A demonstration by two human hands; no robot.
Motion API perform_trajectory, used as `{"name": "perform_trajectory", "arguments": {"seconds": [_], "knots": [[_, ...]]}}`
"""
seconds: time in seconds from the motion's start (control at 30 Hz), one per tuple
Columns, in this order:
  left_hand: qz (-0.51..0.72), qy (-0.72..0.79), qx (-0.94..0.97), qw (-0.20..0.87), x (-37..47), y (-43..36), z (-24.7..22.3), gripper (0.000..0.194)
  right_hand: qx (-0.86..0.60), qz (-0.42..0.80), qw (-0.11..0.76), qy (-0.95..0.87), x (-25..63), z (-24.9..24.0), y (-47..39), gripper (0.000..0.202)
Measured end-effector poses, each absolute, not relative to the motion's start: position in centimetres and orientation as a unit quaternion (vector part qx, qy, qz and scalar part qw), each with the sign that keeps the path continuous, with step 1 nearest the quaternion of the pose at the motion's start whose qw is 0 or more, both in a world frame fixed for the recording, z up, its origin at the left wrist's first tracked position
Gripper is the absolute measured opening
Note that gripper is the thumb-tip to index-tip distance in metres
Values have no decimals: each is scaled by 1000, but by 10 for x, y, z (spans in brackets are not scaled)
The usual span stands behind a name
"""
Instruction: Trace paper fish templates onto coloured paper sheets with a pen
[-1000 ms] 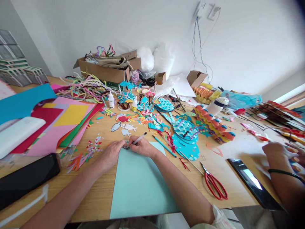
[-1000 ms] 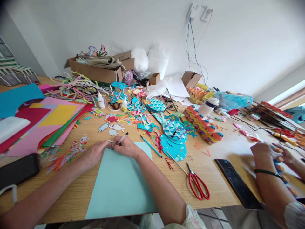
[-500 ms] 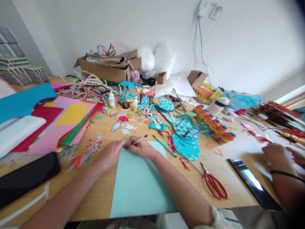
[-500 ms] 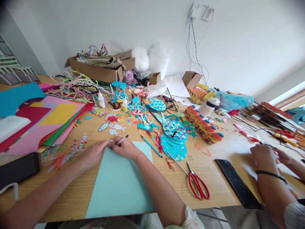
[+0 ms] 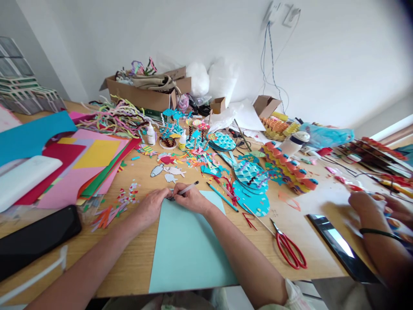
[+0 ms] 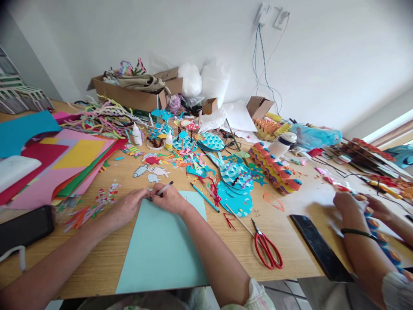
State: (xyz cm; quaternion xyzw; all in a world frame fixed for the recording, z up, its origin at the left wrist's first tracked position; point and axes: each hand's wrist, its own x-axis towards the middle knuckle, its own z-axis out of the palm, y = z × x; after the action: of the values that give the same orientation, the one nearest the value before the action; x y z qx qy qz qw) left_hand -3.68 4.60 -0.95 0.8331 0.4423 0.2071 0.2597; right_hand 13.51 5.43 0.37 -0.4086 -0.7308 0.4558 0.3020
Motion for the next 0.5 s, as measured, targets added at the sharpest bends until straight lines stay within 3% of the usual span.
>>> {"name": "perform_trajectory", "arguments": {"seconds": [0.5], "knots": [[213, 438, 834, 260, -37, 46, -9, 26, -407, 462, 297, -730, 136, 9, 53, 14]]}}
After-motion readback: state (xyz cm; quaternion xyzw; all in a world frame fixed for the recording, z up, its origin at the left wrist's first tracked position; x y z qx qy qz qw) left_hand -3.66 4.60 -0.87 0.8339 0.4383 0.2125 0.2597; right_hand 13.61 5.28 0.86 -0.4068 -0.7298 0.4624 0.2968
